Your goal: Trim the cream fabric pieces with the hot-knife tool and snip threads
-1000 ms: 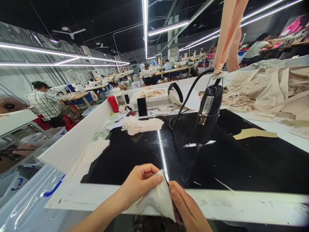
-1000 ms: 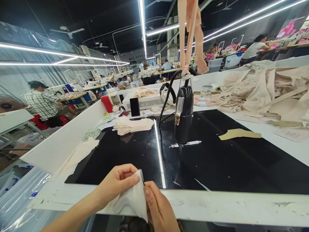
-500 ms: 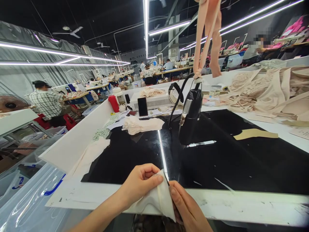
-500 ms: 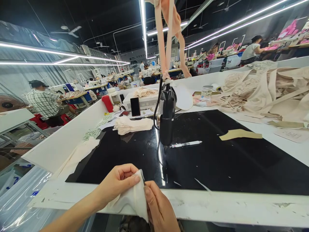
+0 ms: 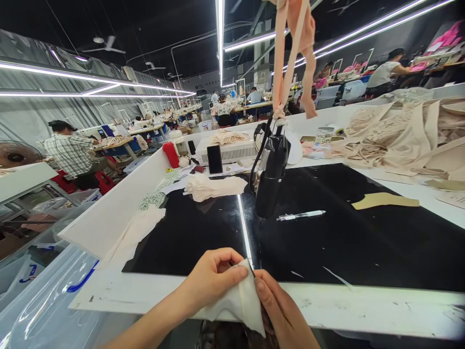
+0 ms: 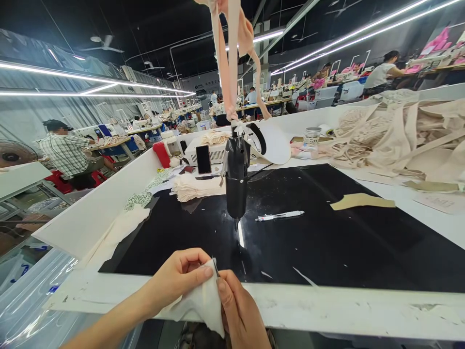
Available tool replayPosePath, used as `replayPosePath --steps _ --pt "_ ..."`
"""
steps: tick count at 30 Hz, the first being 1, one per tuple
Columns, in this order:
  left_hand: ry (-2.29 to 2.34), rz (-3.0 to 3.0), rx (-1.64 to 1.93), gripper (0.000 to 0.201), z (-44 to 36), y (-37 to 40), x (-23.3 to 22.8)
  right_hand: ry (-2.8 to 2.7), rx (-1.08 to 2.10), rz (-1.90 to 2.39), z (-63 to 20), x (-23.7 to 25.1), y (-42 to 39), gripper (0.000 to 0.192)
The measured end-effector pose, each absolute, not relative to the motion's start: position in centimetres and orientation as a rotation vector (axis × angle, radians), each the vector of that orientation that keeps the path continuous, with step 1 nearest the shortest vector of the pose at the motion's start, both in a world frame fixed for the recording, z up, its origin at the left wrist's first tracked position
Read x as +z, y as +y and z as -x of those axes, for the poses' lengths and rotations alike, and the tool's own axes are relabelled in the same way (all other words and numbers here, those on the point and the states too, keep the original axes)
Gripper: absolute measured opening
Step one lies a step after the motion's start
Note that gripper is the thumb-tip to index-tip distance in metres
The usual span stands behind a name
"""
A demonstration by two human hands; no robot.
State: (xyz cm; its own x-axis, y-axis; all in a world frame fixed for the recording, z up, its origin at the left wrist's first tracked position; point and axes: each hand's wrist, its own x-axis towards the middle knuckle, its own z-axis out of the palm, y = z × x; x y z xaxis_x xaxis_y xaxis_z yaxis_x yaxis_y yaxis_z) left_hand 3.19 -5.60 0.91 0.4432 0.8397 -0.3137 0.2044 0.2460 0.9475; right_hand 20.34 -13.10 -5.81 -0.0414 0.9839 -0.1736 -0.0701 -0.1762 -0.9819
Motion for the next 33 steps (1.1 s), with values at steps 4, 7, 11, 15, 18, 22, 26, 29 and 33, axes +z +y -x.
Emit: replayPosePath --steps 4,7,11,15,18,22,26,29,33 --pt "1.061 -1.281 0.565 0.082 -3.29 -5.63 1.0 -1.077 1.394 1.277 -20.33 -5.69 -13.16 0.084" --pt "1.055 -1.281 0.559 0.083 -3.23 -5.76 0.97 -1.042 1.401 1.267 -20.25 -5.93 -13.18 0.083" --pt "1.03 -1.29 0.564 0.08 -3.0 -5.82 0.83 -0.943 1.476 1.244 -20.13 -6.49 -13.19 0.083" --pt "1.013 -1.303 0.568 0.079 -2.96 -5.75 0.79 -0.897 1.544 1.173 -20.05 -6.37 -13.15 0.081" --pt "1.012 -1.32 0.574 0.077 -3.06 -5.71 0.82 -0.919 1.553 1.12 -20.05 -5.95 -13.11 0.082" --pt "1.006 -1.321 0.577 0.075 -3.12 -5.71 0.92 -0.948 1.546 1.094 -20.07 -5.79 -13.1 0.081" --pt "1.003 -1.319 0.574 0.074 -3.09 -5.8 1.03 -0.965 1.525 1.103 -20.08 -5.92 -13.09 0.079" --pt "1.004 -1.336 0.578 0.072 -3.13 -5.88 0.99 -0.959 1.534 1.1 -20.06 -5.89 -13.04 0.08" --pt "0.996 -1.329 0.573 0.07 -3.17 -5.97 0.95 -0.943 1.558 1.078 -20.17 -6.12 -13.05 0.079"
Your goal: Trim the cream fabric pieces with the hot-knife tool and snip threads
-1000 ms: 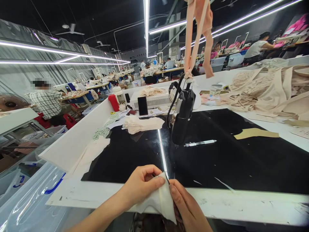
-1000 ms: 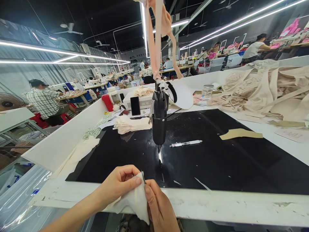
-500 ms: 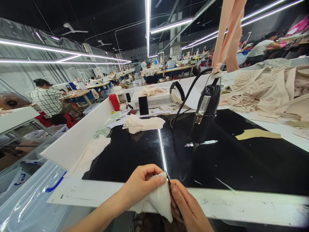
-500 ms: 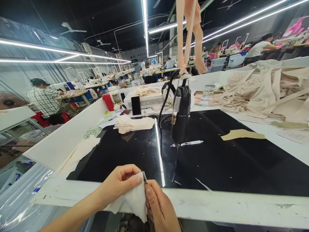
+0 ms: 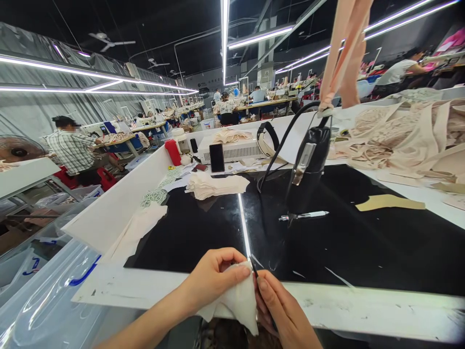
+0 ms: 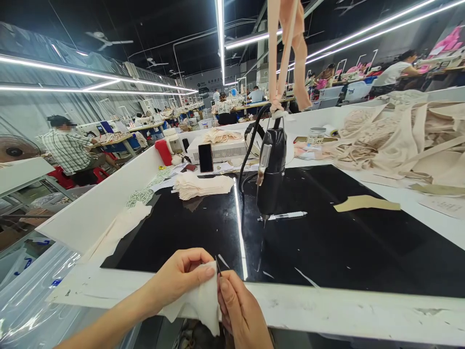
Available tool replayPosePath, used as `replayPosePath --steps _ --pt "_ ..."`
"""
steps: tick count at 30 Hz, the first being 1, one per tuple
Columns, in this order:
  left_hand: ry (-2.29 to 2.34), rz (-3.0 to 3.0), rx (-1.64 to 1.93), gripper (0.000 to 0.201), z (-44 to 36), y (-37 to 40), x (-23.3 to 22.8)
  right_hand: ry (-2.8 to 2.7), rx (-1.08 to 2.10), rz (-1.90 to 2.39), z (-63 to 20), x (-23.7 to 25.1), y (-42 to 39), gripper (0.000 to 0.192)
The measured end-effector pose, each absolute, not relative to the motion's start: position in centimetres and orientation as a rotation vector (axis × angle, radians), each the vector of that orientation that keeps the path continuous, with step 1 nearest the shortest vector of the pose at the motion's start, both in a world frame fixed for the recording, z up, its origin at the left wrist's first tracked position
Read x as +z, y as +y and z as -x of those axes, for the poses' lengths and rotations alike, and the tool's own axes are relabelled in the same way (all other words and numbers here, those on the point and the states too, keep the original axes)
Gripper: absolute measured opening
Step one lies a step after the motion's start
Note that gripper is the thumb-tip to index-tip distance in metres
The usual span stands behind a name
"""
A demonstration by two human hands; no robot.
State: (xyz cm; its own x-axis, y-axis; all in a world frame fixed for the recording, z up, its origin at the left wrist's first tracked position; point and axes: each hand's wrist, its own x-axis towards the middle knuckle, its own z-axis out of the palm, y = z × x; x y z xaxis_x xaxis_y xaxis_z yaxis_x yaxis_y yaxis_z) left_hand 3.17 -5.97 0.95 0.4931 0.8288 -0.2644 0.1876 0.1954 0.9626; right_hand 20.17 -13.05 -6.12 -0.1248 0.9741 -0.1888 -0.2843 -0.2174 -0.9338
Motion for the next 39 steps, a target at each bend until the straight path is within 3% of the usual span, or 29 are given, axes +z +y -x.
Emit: replayPosePath --steps 3,10,18,39 --pt "0.985 -1.325 0.564 0.068 -3.1 -5.9 1.1 -0.985 1.486 1.139 -20.7 -6.7 -13.1 0.077" --pt "0.992 -1.395 0.566 0.051 -2.7 -5.5 1.3 -1.301 0.909 1.337 -23.2 -7.5 -13.4 0.058" --pt "1.0 -1.417 0.497 0.04 -2.6 -5.6 1.4 -1.548 0.879 1.271 -24.2 -6.6 -13.5 0.051" --pt "1.031 -1.569 0.43 0.026 -2.8 -5.4 1.7 -1.7 0.768 1.253 -24.5 -9.2 -12.8 0.059"
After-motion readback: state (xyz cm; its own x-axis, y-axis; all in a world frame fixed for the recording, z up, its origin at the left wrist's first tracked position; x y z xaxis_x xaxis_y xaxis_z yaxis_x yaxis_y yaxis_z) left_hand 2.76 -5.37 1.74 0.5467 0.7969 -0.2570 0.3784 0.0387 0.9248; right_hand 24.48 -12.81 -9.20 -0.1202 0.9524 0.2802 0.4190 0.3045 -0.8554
